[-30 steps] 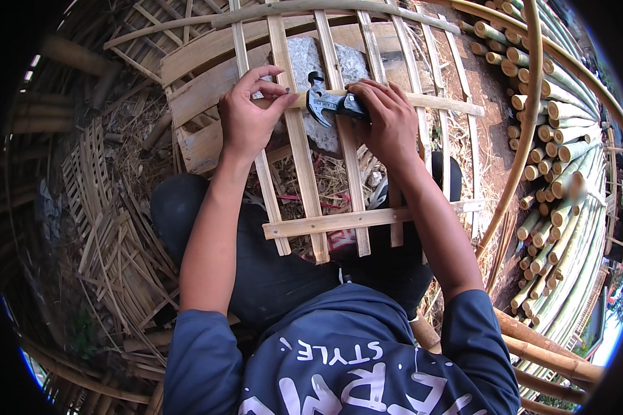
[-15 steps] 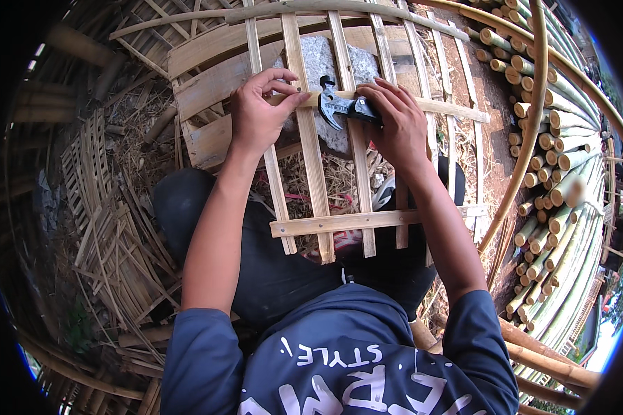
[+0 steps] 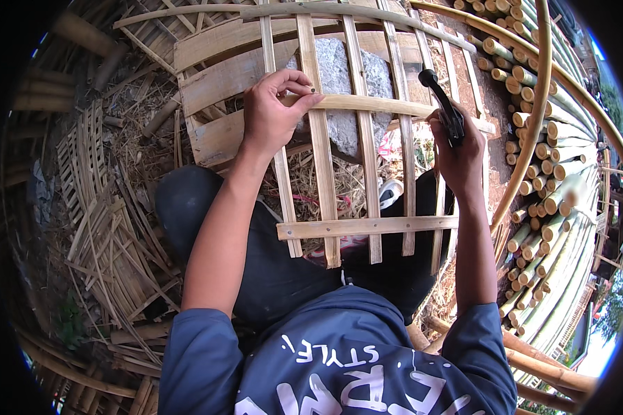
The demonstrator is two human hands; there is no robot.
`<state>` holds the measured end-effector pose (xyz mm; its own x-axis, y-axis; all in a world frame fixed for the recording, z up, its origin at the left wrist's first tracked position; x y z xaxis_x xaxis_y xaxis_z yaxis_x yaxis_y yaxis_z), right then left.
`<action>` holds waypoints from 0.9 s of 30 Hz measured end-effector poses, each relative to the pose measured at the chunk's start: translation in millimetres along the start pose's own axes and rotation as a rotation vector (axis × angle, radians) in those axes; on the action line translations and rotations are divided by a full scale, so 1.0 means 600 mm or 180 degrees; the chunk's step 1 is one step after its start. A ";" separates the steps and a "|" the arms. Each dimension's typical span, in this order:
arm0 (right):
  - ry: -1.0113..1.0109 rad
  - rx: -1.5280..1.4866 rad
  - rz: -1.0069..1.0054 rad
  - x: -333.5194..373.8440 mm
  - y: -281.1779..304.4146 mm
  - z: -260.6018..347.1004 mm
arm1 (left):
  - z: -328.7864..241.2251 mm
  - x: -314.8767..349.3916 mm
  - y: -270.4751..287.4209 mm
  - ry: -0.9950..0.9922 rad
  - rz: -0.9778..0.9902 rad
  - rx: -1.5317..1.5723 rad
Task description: The person constructs a bamboo lattice by placing thin bamboo strips onto a wooden frame and securing them with nails using a hammer.
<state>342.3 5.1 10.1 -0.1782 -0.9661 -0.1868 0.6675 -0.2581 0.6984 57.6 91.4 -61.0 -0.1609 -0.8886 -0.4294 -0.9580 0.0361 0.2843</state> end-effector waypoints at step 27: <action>-0.0201 -0.0684 0.0155 0.018 -0.066 0.065 | -0.002 0.013 0.021 -0.0193 -0.0047 -0.0229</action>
<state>286.1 4.7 7.4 -0.1824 -0.9773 -0.1080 0.8139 -0.2118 0.5410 44.5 84.5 -59.5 -0.1630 -0.8595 -0.4845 -0.9413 -0.0116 0.3374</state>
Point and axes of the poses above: each hand's wrist, its own x-axis away from the middle knuckle, its own y-axis out of the back of the hand, z = x × y, the point moved 4 cm from there along -x, towards the middle knuckle, and after that the axes turned 10 degrees about -y, right-handed, at the moved point
